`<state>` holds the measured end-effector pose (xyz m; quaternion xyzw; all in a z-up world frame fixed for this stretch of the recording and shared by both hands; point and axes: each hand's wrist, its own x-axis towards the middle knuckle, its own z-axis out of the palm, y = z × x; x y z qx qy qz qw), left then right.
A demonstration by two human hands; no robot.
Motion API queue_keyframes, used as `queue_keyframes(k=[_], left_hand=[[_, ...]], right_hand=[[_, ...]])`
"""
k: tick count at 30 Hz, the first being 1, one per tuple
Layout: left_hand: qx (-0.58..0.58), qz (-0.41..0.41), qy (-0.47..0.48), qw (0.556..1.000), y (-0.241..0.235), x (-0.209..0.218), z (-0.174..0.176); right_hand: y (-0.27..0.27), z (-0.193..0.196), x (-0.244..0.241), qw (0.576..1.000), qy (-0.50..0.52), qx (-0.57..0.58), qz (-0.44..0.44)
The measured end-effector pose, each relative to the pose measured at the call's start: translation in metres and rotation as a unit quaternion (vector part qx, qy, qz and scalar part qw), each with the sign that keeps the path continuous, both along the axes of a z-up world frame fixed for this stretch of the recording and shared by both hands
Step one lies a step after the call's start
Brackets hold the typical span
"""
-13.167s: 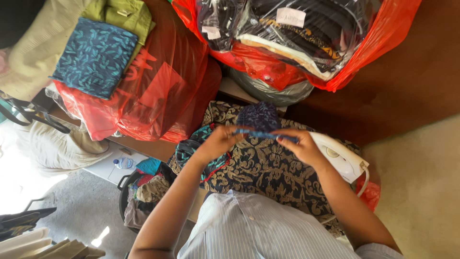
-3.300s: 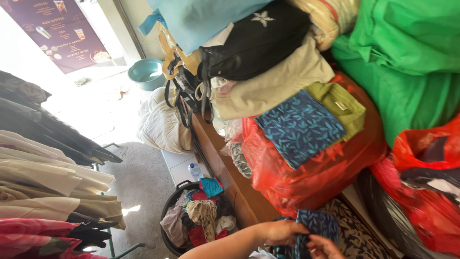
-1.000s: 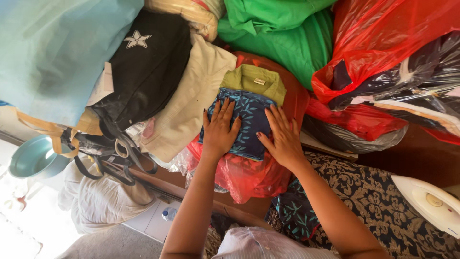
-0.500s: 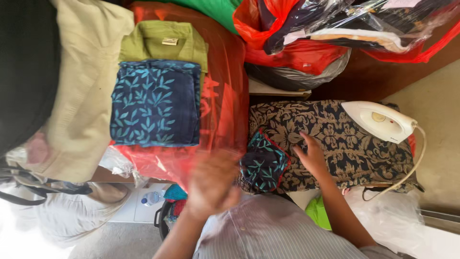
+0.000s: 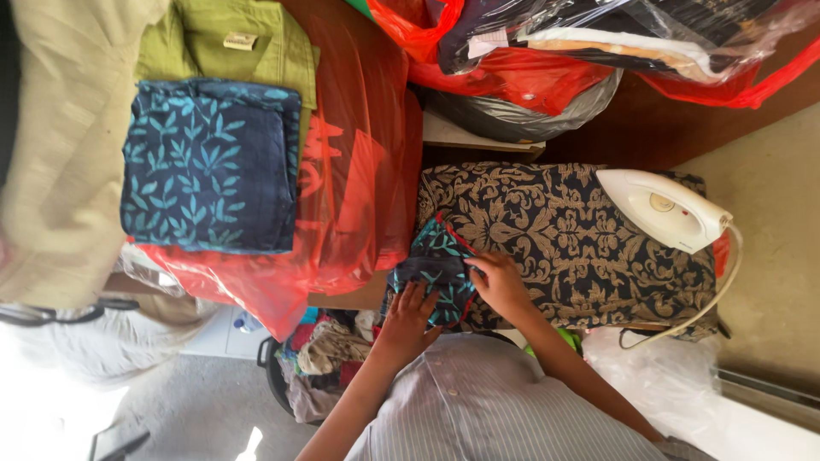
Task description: The person irons a patterned piece of clothing on a small ironing board, smoothing it with their hands and using a white iron. They fold the item and place it on a nearby stack of clothes, then pick up another piece from a basket to iron.
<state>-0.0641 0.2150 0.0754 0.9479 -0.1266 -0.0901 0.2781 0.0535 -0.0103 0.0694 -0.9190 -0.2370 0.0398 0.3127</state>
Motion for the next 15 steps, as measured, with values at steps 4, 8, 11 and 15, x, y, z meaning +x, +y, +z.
queue_keyframes(k=[4,8,11,15], left_hand=[[0.074,0.025,0.029,0.997,-0.036,0.000,-0.016],[0.086,0.048,0.002,0.995,-0.073,0.003,-0.017],[0.076,0.103,-0.039,0.991,-0.093,0.011,-0.027],[0.115,0.185,-0.111,0.970,-0.101,0.011,-0.055]], right_hand=[[-0.011,0.004,-0.001,0.999,0.010,0.012,0.045],[-0.039,0.005,0.005,0.998,0.001,0.016,0.066],[-0.057,-0.004,0.009,0.996,-0.046,-0.029,0.075],[-0.079,-0.041,0.019,0.978,-0.114,-0.148,0.094]])
